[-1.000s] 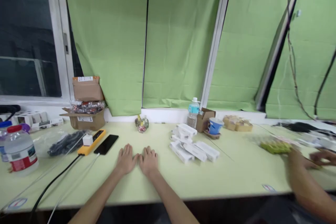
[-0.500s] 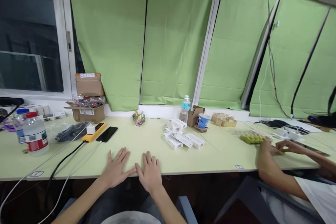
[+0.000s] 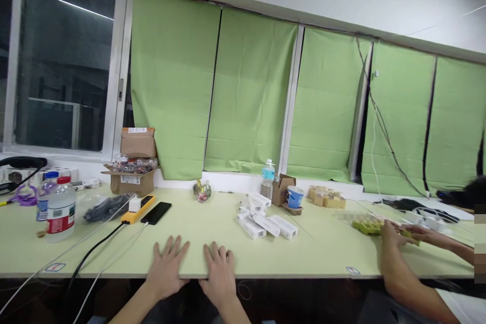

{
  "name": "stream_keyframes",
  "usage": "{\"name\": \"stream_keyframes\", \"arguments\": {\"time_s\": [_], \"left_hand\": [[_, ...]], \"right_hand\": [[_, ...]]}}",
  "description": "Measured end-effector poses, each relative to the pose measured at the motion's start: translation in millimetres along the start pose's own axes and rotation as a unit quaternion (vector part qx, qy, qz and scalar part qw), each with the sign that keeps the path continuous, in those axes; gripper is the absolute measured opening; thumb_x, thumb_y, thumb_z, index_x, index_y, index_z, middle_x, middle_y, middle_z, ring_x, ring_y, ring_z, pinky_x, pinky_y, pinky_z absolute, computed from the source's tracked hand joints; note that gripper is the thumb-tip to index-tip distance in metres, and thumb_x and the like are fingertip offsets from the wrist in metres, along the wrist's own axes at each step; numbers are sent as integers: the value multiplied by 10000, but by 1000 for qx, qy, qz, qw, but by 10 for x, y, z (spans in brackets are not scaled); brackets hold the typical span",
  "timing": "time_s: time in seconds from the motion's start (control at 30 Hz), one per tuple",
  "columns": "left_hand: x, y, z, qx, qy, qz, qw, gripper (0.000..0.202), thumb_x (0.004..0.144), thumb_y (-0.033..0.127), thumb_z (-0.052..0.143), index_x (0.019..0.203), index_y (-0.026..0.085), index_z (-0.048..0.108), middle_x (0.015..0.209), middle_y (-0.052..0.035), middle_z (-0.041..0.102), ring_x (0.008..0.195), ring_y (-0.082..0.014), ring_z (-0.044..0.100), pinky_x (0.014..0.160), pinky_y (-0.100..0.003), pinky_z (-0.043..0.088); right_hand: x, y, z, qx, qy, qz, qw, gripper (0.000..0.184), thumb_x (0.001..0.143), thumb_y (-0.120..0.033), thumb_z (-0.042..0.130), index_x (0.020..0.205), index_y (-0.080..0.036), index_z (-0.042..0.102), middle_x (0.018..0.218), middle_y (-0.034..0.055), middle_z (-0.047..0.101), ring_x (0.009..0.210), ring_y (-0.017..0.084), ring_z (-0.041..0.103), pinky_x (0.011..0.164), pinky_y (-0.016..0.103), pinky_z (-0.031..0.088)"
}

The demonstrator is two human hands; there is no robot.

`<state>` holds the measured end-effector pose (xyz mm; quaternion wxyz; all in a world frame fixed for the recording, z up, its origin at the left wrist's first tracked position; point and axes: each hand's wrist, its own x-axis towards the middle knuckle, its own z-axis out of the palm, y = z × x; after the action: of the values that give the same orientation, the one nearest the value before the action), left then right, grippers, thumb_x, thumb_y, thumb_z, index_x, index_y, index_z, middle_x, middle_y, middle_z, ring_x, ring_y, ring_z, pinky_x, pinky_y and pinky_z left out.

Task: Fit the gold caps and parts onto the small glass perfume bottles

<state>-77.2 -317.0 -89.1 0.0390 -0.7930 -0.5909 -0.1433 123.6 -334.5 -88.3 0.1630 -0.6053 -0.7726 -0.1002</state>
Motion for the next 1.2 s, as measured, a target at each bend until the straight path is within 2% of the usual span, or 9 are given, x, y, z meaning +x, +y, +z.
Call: {"name": "stream_keyframes", "arguments": {"time_s": [0.07, 0.13, 0.2, 0.27, 0.4, 0.57, 0.77, 0.9, 1.2], "left_hand": [[7, -1, 25, 2, 7, 0, 1000, 866, 727, 597, 494, 1520, 311, 297, 1610, -88, 212, 1483, -411, 49, 1090, -709, -85], [17, -6, 39, 3, 9, -2, 1000, 860, 730, 580, 486, 1522, 308, 293, 1608, -88, 220, 1482, -407, 70, 1098, -700, -76], [31, -14, 34, 4, 1, -4, 1000, 877, 720, 568, 492, 1528, 304, 277, 1613, -84, 207, 1485, -400, 60, 1106, -693, -63], [46, -21, 13, 7, -18, -2, 1000, 906, 706, 567, 500, 1535, 297, 254, 1619, -79, 184, 1489, -389, 33, 1109, -692, -48], [79, -34, -30, 13, -45, 14, 999, 958, 686, 594, 512, 1545, 284, 219, 1628, -73, 137, 1496, -361, -15, 1108, -700, -28], [117, -49, -67, 17, -66, 28, 997, 1030, 667, 665, 539, 1552, 287, 173, 1633, -63, 51, 1493, -349, -82, 1096, -717, -33], [103, -40, -224, -4, -65, 109, 992, 1180, 628, 750, 599, 1548, 325, -6, 1615, -29, -126, 1479, -333, -155, 1111, -698, -47], [60, -7, -311, 9, -27, 161, 987, 1164, 653, 734, 627, 1544, 346, -14, 1610, -47, -134, 1491, -326, -116, 1108, -684, -106], [26, 30, -325, 33, 22, 166, 985, 1107, 692, 774, 576, 1547, 341, 23, 1615, -67, -108, 1493, -343, -89, 1086, -702, -142]], "right_hand": [[13, 6, 58, -11, -1, 6, 1000, 819, 751, -444, 628, 1503, -301, 337, 1575, 91, 305, 1361, 401, 309, 1113, 558, 158], [35, 23, 100, -21, -6, 3, 1000, 823, 743, -431, 627, 1501, -295, 338, 1627, 79, 150, 1446, 390, 165, 1136, 564, 86], [63, 45, 118, -23, -15, -5, 1000, 847, 734, -437, 628, 1507, -276, 322, 1641, 70, -9, 1488, 361, 9, 1149, 554, 27], [99, 72, 112, -12, -44, -13, 999, 899, 730, -463, 624, 1528, -249, 269, 1631, 79, -97, 1494, 335, -65, 1157, 537, 13], [200, 123, 58, 19, -125, -35, 991, 1015, 716, -541, 617, 1560, -236, 141, 1612, 99, -167, 1493, 317, -101, 1157, 550, 5], [304, 148, -1, 31, -166, -61, 984, 1142, 659, -612, 650, 1567, -236, 69, 1613, 102, -154, 1492, 324, -104, 1151, 576, -42], [258, 149, -67, 32, -111, -108, 987, 1192, 663, -593, 641, 1561, -224, -50, 1583, 91, -246, 1489, 300, -136, 1164, 563, -25], [230, 148, -65, 10, -65, -156, 986, 1183, 685, -599, 628, 1558, -212, -71, 1570, 104, -273, 1486, 312, -143, 1159, 561, -80], [231, 126, -55, -47, -13, -196, 979, 1121, 703, -501, 627, 1565, -176, -12, 1598, 136, -182, 1483, 343, -134, 1130, 590, -161]]}}
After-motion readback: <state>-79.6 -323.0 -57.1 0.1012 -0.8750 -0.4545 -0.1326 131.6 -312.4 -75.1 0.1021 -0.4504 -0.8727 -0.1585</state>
